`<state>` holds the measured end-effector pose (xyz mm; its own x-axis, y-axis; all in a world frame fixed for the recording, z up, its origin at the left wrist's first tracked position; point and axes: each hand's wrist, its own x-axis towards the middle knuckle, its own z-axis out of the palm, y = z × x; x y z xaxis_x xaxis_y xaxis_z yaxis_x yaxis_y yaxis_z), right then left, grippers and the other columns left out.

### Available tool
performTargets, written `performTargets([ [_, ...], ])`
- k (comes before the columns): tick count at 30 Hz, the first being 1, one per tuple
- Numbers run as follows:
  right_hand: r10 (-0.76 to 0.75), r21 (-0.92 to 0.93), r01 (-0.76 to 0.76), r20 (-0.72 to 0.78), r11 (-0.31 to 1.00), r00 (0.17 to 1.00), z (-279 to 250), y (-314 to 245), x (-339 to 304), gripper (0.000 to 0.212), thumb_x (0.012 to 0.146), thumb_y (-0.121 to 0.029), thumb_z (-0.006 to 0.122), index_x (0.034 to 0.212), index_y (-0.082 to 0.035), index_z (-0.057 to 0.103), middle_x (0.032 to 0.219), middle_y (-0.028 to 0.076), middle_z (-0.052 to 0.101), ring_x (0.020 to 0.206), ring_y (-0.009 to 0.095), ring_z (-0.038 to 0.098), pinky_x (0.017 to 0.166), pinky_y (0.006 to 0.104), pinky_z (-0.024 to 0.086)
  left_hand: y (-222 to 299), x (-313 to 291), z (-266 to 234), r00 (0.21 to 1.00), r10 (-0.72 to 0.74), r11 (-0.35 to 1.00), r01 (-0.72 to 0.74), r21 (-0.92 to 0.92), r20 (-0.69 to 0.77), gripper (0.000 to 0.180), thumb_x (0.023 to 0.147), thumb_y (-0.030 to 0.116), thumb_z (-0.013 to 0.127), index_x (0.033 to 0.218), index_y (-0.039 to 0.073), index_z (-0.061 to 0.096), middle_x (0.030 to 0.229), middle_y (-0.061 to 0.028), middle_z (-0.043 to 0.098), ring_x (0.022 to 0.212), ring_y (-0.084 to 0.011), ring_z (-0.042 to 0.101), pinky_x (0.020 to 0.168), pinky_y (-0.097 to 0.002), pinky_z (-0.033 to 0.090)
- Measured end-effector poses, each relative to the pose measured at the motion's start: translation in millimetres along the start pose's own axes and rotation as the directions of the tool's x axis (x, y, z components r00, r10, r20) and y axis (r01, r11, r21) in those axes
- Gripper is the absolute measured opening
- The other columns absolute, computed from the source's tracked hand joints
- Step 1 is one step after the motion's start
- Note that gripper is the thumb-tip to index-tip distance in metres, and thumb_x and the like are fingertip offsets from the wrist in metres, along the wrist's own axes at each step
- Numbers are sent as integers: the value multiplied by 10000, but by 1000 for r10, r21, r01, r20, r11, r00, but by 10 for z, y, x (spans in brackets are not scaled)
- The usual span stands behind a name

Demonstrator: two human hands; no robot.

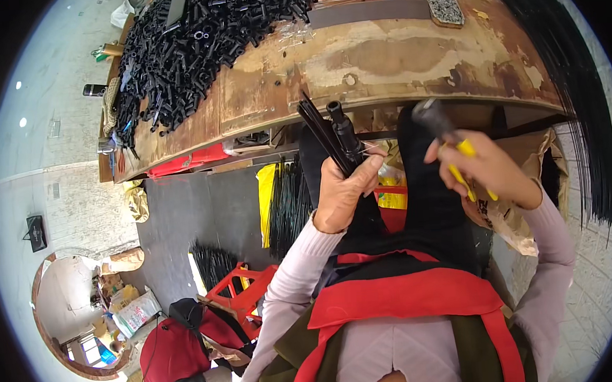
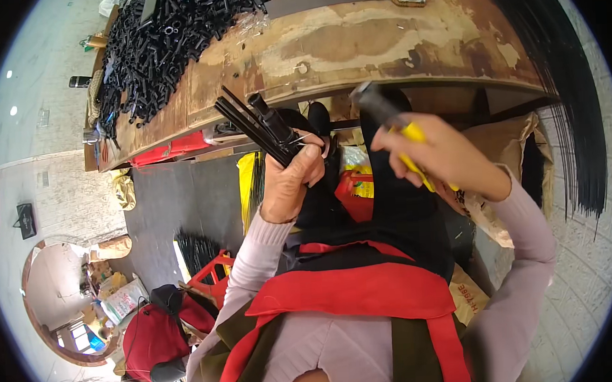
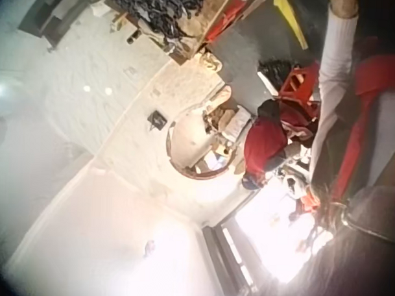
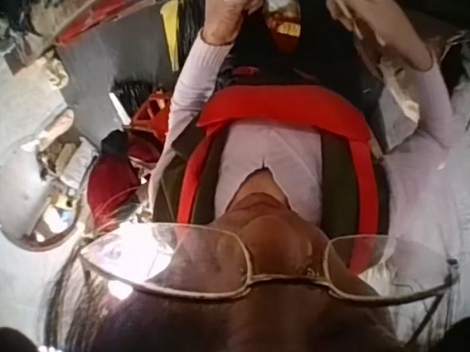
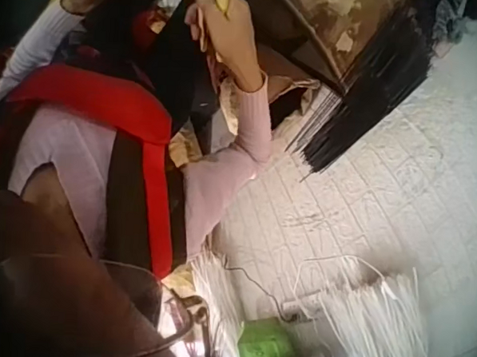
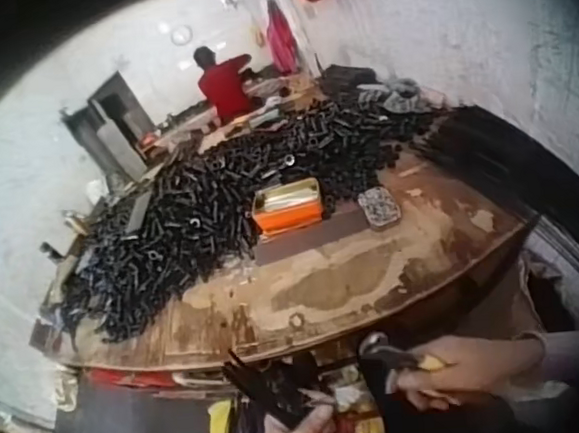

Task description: Bundling plastic bristles and securing them into plastic bases using a sliding jig and pliers.

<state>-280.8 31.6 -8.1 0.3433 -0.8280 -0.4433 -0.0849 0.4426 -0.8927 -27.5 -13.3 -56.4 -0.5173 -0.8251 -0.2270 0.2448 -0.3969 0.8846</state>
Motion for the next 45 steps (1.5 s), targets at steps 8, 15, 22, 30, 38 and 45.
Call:
performTargets([
  [8, -409, -622, 353, 58, 698, 911, 570, 92, -255, 349, 949, -99, 552, 1257, 58, 509, 1132, 204, 609, 1012, 330, 625, 861, 381, 494, 20, -288, 66, 979, 98, 995, -101, 7, 181, 599, 891, 390, 699, 1241, -64, 526, 669, 32, 414, 575, -80, 360, 534, -244, 312],
  [15, -462, -580, 398, 41, 711, 886, 749, 67, -375, 334, 946, -89, 549, 1247, 51, 514, 1160, 221, 600, 1066, 365, 593, 906, 403, 471, 50, -453, 101, 962, 103, 989, -127, 79, 252, 457, 921, 347, 684, 1191, -14, 608, 690, 44, 488, 612, -42, 411, 548, -208, 334],
  [22, -300, -650, 286, 93, 704, 949, 673, -187, -536, 340, 919, -144, 616, 1203, 15, 519, 888, 195, 621, 810, 350, 640, 680, 398, 469, 77, -531, 82, 938, 81, 984, -128, 122, 338, 471, 902, 318, 712, 1232, 0, 605, 849, 32, 589, 724, -33, 482, 635, -189, 400],
  [30, 165, -42, -160, 308, 986, 937, 748, -183, -627, 396, 816, -140, 758, 1063, -12, 476, 641, 93, 566, 496, 195, 599, 454, 319, 433, 161, -563, 61, 902, 42, 982, -116, 148, 430, 448, 916, 214, 700, 1293, 6, 580, 1040, -23, 667, 921, -69, 589, 804, -213, 472],
  [38, -184, -624, 193, 80, 757, 980, 588, -390, -628, 388, 853, -144, 677, 1148, 19, 485, 597, 114, 548, 515, 291, 607, 528, 353, 477, 143, -522, 44, 932, 76, 995, -93, 30, 353, 467, 931, 294, 680, 1268, -15, 582, 1019, -11, 662, 834, -59, 553, 746, -201, 460],
  [45, -378, -807, 258, 47, 531, 925, 655, -222, -701, 456, 850, -145, 670, 1225, 23, 472, 927, 171, 592, 782, 332, 631, 694, 369, 503, 158, -491, 31, 943, 53, 993, -85, 84, 327, 500, 928, 348, 677, 1278, 4, 585, 883, 24, 606, 728, -41, 483, 651, -189, 396],
])
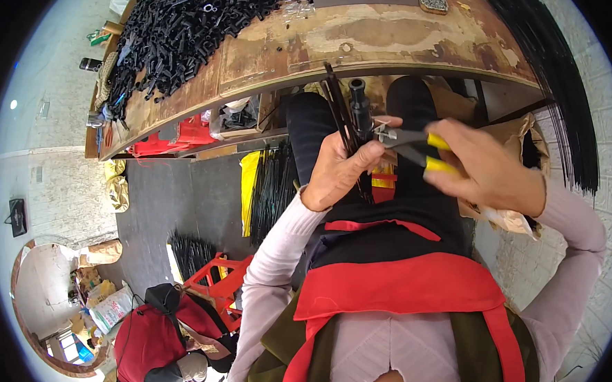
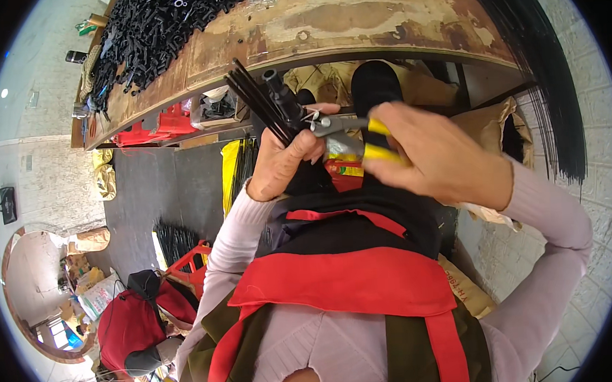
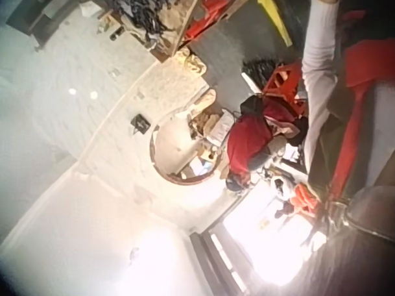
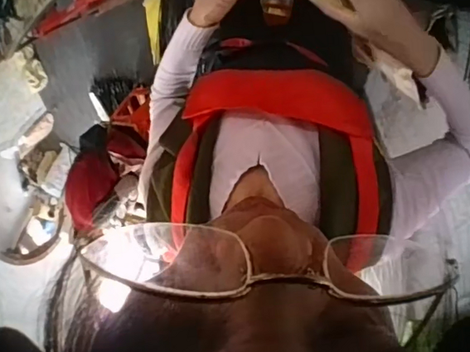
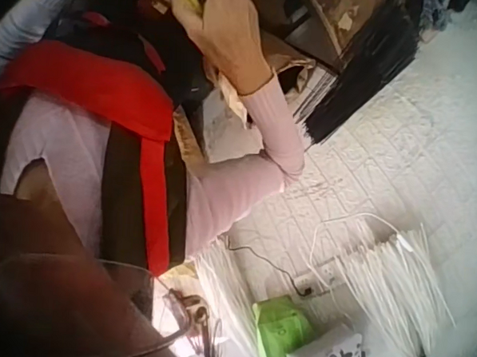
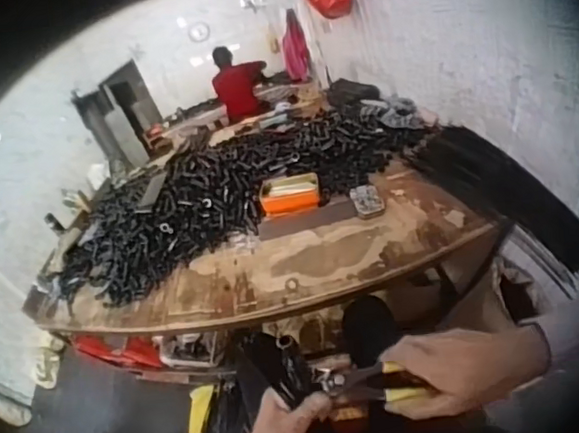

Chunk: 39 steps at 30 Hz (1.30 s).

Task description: Bundling plastic bristles and securing them into plastic bases using a sliding jig and pliers.

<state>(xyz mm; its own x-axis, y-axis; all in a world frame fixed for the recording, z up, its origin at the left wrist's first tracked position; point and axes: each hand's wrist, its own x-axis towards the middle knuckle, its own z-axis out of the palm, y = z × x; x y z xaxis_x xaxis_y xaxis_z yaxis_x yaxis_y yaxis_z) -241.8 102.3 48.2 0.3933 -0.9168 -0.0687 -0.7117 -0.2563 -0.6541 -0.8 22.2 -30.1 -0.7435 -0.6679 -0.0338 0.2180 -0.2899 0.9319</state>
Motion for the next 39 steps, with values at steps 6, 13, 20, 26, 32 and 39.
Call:
performTargets([
  [6, 161, 354, -279, 327, 893, 931, -120, -14, 79, 366, 855, -107, 647, 1174, -9, 498, 776, 131, 568, 686, 283, 618, 648, 361, 497, -38, 13, -34, 999, 30, 1000, -31, 6, 18, 519, 925, 357, 680, 1280, -8, 580, 734, 58, 499, 668, -37, 420, 599, -195, 340],
  [13, -115, -125, 94, -172, 988, 978, 49, 56, 24, 414, 835, -163, 687, 1148, 0, 470, 745, 141, 557, 720, 198, 635, 664, 324, 487, 22, 27, 75, 994, 36, 999, -35, 16, -100, 539, 908, 364, 701, 1280, -7, 579, 756, 63, 487, 664, -38, 394, 588, -201, 327],
  [20, 95, 606, -647, 692, 464, 716, -45, 73, 96, 406, 915, -274, 622, 1152, 22, 476, 605, 113, 542, 482, 188, 576, 472, 317, 459, -46, -23, -34, 997, -1, 998, 5, -55, 83, 503, 926, 357, 679, 1264, -5, 588, 739, 57, 486, 663, -38, 397, 596, -208, 336],
  [26, 41, 150, -14, -178, 989, 983, 197, 95, 41, 374, 853, -201, 646, 1154, -15, 523, 882, 190, 610, 812, 379, 626, 667, 405, 493, -33, -14, 16, 996, 84, 996, -84, 3, -3, 450, 951, 342, 647, 1219, -10, 566, 762, 27, 510, 674, -52, 436, 617, -221, 386],
  [32, 194, 509, -424, 443, 749, 875, 34, 53, 120, 335, 992, -251, 547, 1195, 10, 594, 952, 114, 697, 828, 129, 684, 674, 272, 521, -99, -55, 12, 996, 87, 994, -88, 70, 10, 407, 973, 351, 613, 1164, 4, 521, 777, 20, 492, 683, -59, 441, 616, -232, 404],
  [39, 226, 198, -358, 484, 913, 845, -259, -134, 147, 334, 996, -259, 541, 1080, 56, 614, 884, 122, 701, 794, 144, 682, 697, 275, 531, -96, -67, 58, 997, 61, 998, -62, 23, 49, 393, 963, 391, 618, 1089, 31, 522, 761, 30, 462, 664, -62, 412, 585, -219, 370],
])
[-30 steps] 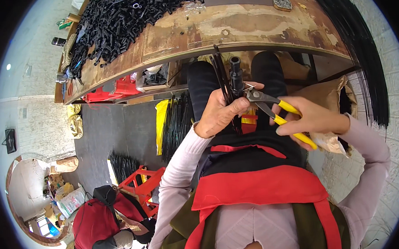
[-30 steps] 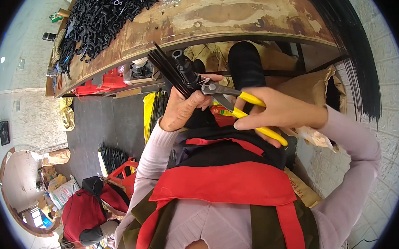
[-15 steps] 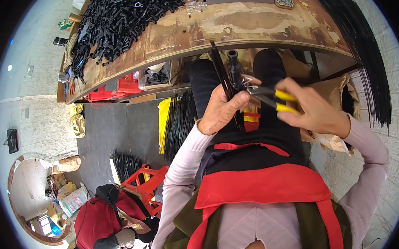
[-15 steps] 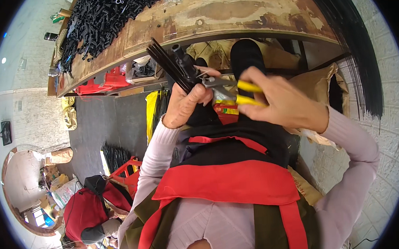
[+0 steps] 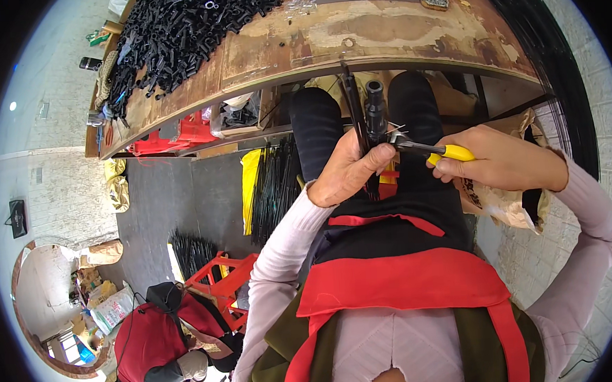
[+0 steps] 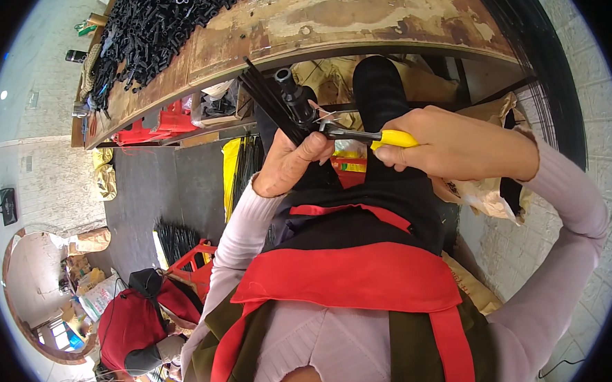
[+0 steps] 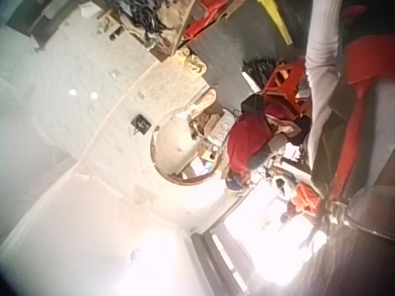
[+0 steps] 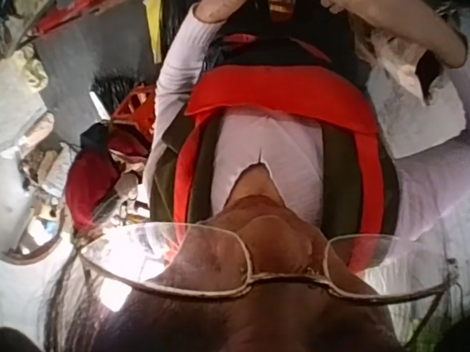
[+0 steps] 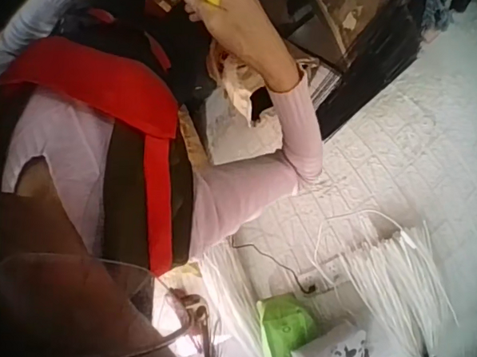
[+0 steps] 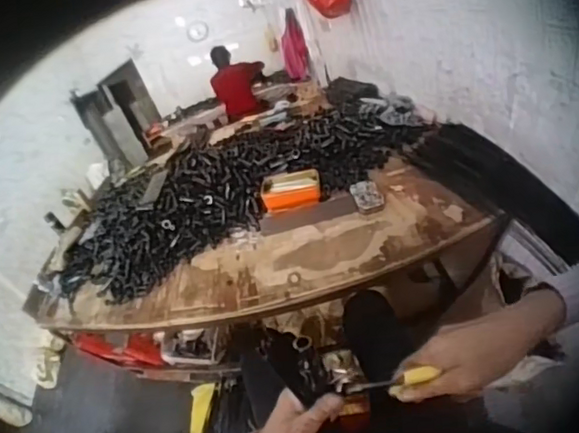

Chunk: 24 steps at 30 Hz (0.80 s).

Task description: Bundling plastic bristles and securing them into plastic bases using a sliding jig and pliers.

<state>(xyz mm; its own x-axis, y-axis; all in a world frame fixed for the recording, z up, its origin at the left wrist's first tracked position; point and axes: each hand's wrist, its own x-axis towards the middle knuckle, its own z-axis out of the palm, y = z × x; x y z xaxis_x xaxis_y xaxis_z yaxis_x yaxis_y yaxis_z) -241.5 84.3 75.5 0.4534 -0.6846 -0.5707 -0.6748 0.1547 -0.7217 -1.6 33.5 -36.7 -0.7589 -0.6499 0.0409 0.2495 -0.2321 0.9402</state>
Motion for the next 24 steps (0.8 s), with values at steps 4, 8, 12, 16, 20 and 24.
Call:
performTargets([
  [4, 28, 198, -25, -10, 980, 1000, 11, -92, -37, 313, 990, -268, 552, 936, 36, 607, 765, 88, 669, 684, 130, 651, 641, 264, 511, 1, 10, -76, 997, 0, 1000, -1, 23, 74, 395, 962, 422, 609, 1019, 35, 557, 772, 35, 467, 677, -63, 405, 595, -213, 361],
  [8, 223, 190, -231, 62, 954, 973, 24, -209, -25, 299, 992, -265, 555, 853, -1, 567, 627, 19, 553, 540, 87, 537, 533, 251, 446, 38, -6, -29, 995, 36, 999, -39, 34, 91, 416, 959, 443, 605, 1013, 31, 577, 801, 36, 484, 704, -61, 413, 618, -207, 364],
  [12, -47, 150, 77, -195, 986, 980, 349, 94, 126, 261, 993, -237, 556, 845, -22, 562, 598, -5, 504, 503, 53, 455, 466, 231, 367, 13, -29, -108, 997, 1, 1000, -3, 29, 78, 441, 957, 452, 604, 1070, 27, 574, 849, 38, 505, 743, -55, 427, 649, -208, 376],
  [16, 5, 394, 93, -242, 914, 970, 586, 166, 170, 266, 992, -230, 556, 829, -20, 556, 588, 0, 498, 497, 66, 441, 457, 254, 350, -26, -3, -114, 997, 25, 999, -27, 27, 73, 452, 958, 444, 606, 1104, 19, 559, 856, 38, 506, 745, -56, 422, 649, -211, 379],
  [20, -75, 232, 148, -295, 961, 953, 474, 145, 165, 249, 994, -230, 550, 860, -20, 566, 601, 11, 538, 514, 75, 496, 475, 264, 384, -10, -4, -170, 992, -13, 1000, 15, -15, 125, 459, 956, 442, 609, 1107, 12, 555, 826, 31, 491, 729, -63, 424, 642, -214, 383],
  [24, 25, 324, 10, -106, 946, 994, 374, 102, 123, 336, 1000, -330, 529, 958, -1, 581, 677, 43, 606, 610, 118, 606, 546, 273, 456, 19, -24, -149, 995, -14, 999, 18, -38, 97, 450, 958, 433, 608, 1104, 10, 557, 806, 30, 488, 715, -63, 430, 629, -215, 383],
])
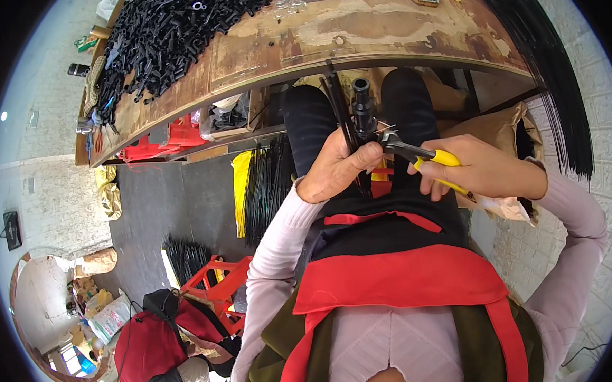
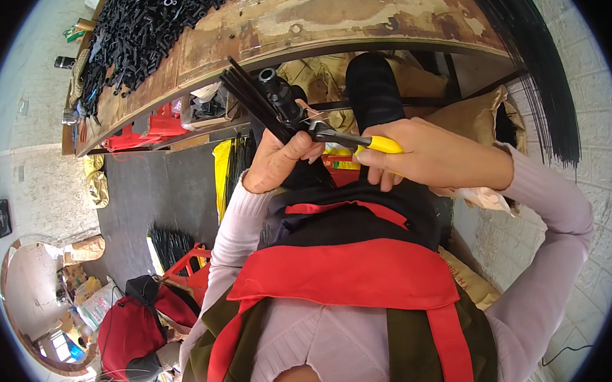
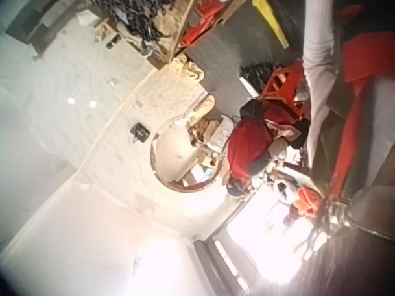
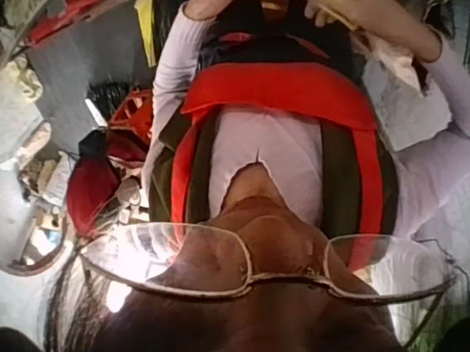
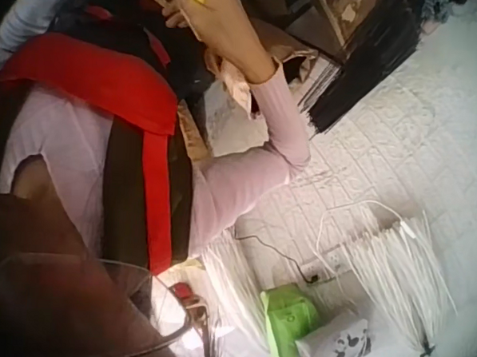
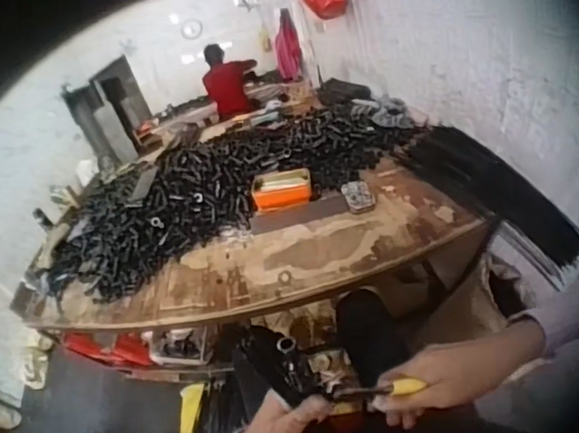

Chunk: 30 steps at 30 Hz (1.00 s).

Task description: Bundling plastic bristles and securing them into plastic bases using a sliding jig and pliers.

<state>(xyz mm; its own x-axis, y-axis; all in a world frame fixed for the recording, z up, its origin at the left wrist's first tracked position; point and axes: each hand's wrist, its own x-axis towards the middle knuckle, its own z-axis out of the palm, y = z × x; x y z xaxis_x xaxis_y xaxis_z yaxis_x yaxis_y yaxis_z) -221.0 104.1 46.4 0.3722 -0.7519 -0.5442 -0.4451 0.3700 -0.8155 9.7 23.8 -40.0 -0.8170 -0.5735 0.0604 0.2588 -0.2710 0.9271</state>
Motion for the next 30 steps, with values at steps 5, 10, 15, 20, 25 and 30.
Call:
performTargets([
  [5, 103, 189, -132, 159, 973, 982, -89, -141, -37, 317, 1014, -305, 509, 949, 1, 560, 694, 64, 621, 580, 135, 608, 572, 261, 493, 3, 7, -30, 999, 14, 999, -16, 39, 45, 429, 962, 418, 607, 1093, 11, 580, 815, 23, 517, 729, -64, 462, 645, -221, 418],
  [10, 272, 92, -295, 200, 951, 941, -169, -324, -73, 324, 1014, -300, 508, 850, -21, 533, 621, 24, 525, 512, 86, 507, 483, 230, 404, 27, -7, 26, 999, 38, 998, -39, 50, 20, 436, 963, 431, 600, 1081, 12, 587, 805, 20, 520, 715, -62, 456, 631, -219, 412],
  [15, 87, 129, -86, -3, 988, 996, 161, 48, 99, 306, 1006, -291, 516, 832, -39, 524, 594, 12, 482, 467, 64, 436, 430, 225, 343, -3, -29, -52, 1000, 23, 999, -23, 46, 8, 445, 962, 437, 600, 1092, 12, 583, 782, 22, 517, 695, -61, 444, 628, -221, 412],
  [20, 106, 290, -99, -9, 952, 994, 137, 0, 54, 332, 1001, -356, 528, 865, -53, 527, 611, 6, 507, 455, 69, 445, 419, 241, 360, 1, 36, -20, 999, 40, 999, -40, 9, 3, 406, 972, 405, 596, 1087, 17, 565, 778, 25, 512, 691, -64, 438, 619, -224, 400],
  [25, 392, -119, -382, 67, 916, 918, -300, -621, -112, 317, 1007, -327, 523, 899, -30, 499, 588, 33, 506, 451, 99, 483, 418, 247, 392, -9, 65, 84, 998, 46, 992, -42, 120, -34, 302, 990, 302, 590, 1060, 10, 556, 778, 18, 518, 696, -72, 454, 645, -227, 426],
  [30, 123, -165, -125, -25, 978, 992, -143, -354, 89, 287, 998, -302, 544, 1090, -31, 559, 646, 47, 580, 484, 89, 516, 458, 264, 427, -5, 42, 67, 979, 86, 994, -71, 82, -187, 256, 992, 251, 590, 1063, 11, 539, 805, 9, 538, 713, -75, 488, 658, -233, 450],
])
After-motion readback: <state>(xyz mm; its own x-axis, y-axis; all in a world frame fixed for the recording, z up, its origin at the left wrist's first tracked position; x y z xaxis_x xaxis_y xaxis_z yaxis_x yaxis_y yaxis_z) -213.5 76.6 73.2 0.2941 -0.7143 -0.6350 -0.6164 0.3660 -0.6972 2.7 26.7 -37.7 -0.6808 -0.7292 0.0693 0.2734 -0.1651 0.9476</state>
